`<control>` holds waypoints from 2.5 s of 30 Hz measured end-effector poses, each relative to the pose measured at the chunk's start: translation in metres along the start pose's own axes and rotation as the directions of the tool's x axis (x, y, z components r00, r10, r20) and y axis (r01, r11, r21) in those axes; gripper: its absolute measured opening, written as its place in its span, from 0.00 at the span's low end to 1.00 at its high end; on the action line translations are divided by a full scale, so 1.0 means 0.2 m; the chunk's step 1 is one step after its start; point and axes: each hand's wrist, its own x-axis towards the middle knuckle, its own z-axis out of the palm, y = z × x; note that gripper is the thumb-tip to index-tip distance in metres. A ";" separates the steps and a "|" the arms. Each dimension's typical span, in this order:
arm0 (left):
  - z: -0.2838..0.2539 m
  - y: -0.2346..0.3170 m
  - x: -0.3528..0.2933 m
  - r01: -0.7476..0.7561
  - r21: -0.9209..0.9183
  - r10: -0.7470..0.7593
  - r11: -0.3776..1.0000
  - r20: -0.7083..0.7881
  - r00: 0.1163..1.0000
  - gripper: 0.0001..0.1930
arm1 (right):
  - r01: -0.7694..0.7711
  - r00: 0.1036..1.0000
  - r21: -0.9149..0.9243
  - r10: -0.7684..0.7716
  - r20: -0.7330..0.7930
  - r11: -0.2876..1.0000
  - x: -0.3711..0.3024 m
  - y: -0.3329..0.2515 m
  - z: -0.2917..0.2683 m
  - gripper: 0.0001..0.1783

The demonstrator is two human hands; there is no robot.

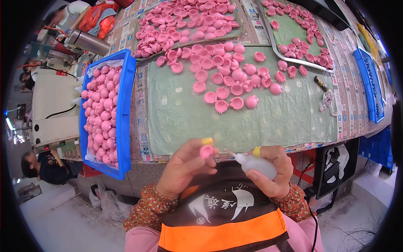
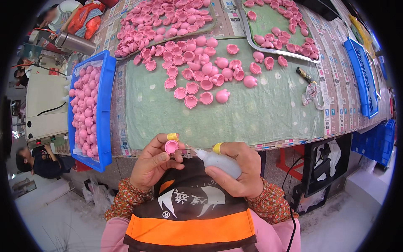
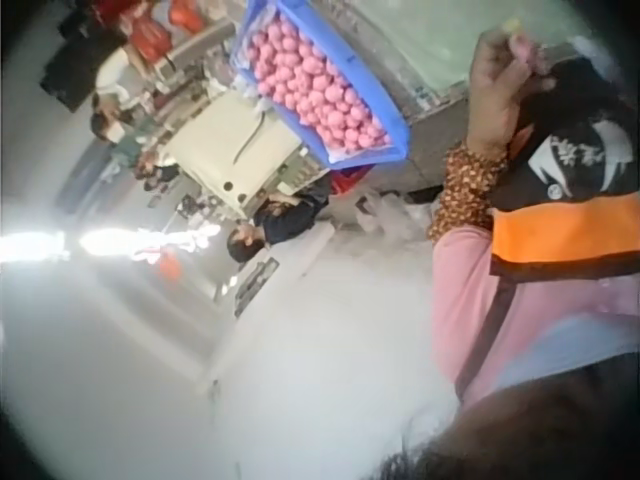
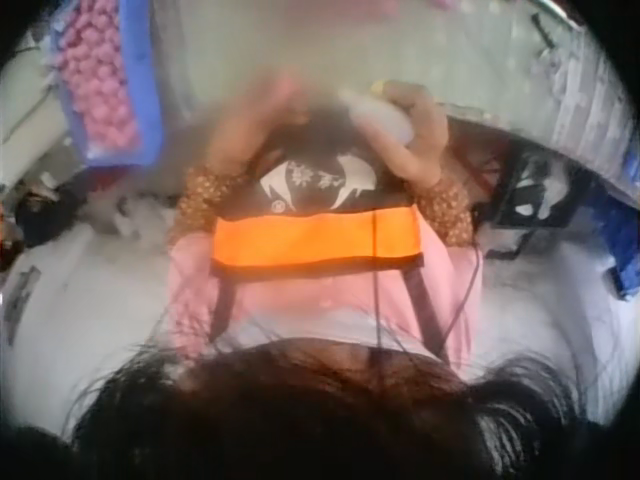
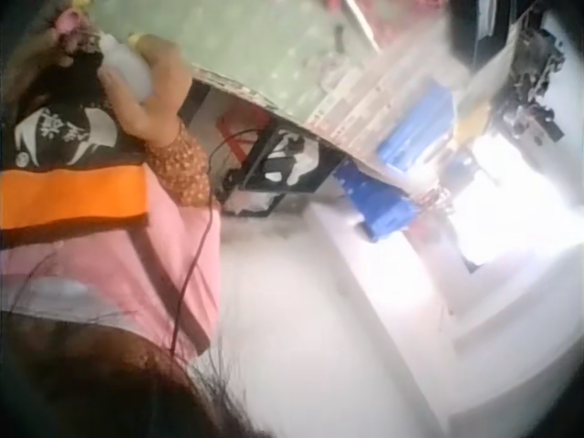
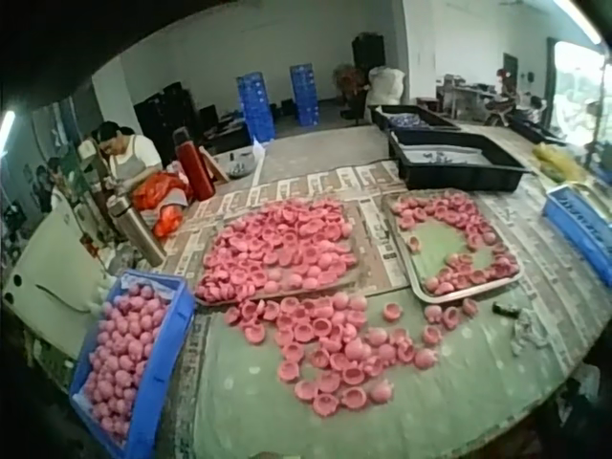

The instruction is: The person applies adhesive to plastic toy halves with a squeeze bottle, presses the pieces together by hand to assemble small figures, and places the assembled figures into a container.

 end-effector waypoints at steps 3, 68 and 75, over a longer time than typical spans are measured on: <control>-0.01 0.02 0.00 -0.038 0.073 0.039 0.997 -0.011 0.999 0.23 | 0.011 1.000 -0.007 -0.011 0.001 1.000 -0.01 0.00 0.00 0.23; -0.05 0.07 0.04 0.044 0.092 -0.046 0.995 0.019 0.999 0.21 | -0.089 0.996 -0.033 0.088 -0.030 0.996 0.06 0.00 -0.04 0.23; -0.05 -0.01 0.10 0.067 -0.005 -0.066 0.998 0.099 0.993 0.21 | -0.118 0.795 0.235 0.233 -0.560 0.965 0.12 0.24 -0.33 0.32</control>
